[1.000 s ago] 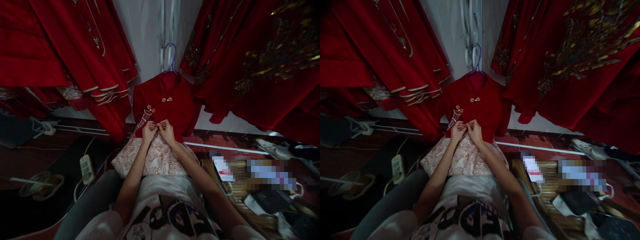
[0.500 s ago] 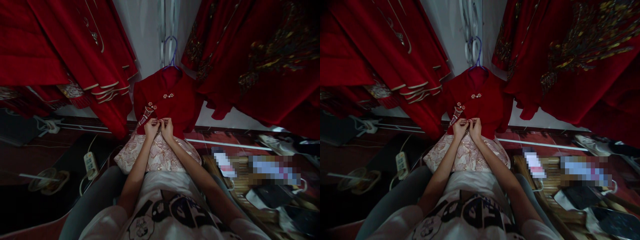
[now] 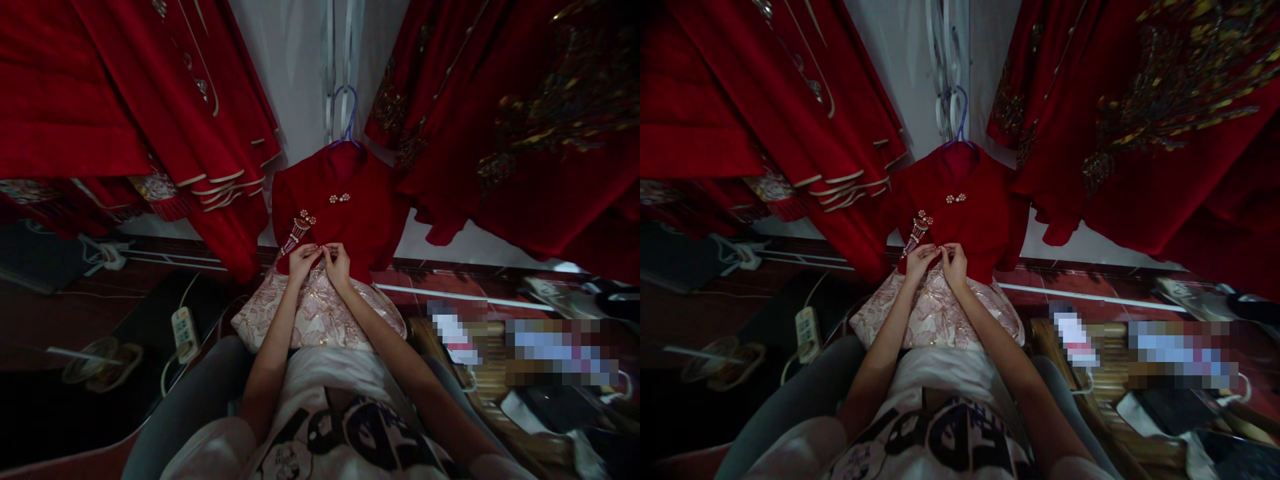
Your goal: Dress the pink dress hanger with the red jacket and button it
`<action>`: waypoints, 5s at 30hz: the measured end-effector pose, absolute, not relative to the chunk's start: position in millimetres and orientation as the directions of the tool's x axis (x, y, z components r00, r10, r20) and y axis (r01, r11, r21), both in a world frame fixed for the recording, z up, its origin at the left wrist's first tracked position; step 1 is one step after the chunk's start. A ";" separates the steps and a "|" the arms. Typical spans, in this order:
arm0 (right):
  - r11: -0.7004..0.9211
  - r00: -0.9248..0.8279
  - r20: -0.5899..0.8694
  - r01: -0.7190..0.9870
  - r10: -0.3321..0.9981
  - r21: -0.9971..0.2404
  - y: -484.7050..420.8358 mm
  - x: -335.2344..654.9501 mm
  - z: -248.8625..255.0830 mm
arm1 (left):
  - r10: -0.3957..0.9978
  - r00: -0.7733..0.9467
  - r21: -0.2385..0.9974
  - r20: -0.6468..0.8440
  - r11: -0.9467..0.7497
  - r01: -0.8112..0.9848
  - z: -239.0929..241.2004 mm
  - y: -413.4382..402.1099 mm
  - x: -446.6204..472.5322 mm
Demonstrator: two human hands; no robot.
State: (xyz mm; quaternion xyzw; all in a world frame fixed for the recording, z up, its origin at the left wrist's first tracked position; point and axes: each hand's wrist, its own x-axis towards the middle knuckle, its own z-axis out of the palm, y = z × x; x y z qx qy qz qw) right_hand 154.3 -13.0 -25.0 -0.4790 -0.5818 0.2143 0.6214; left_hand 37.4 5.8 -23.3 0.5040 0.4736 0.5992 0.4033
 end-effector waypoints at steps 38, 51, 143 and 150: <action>0.403 0.484 0.492 0.283 0.723 -0.870 -28.4 159.4 -14.7 | 0.831 -0.451 0.945 0.325 -0.264 0.193 -14.6 -3.4 -2.8; 0.416 0.238 0.517 0.368 0.822 -0.831 -11.4 159.2 -29.1 | 0.813 -0.085 0.693 0.575 -0.430 0.578 -4.6 -21.1 35.6; 0.702 0.357 0.781 0.349 0.513 -0.621 37.2 190.0 120.3 | 0.838 0.137 0.830 0.528 -0.543 0.128 151.7 76.1 69.3; 0.473 0.222 0.569 0.367 0.792 -0.801 90.7 177.8 114.7 | 0.767 0.116 0.636 0.631 -0.598 0.488 149.9 48.8 70.8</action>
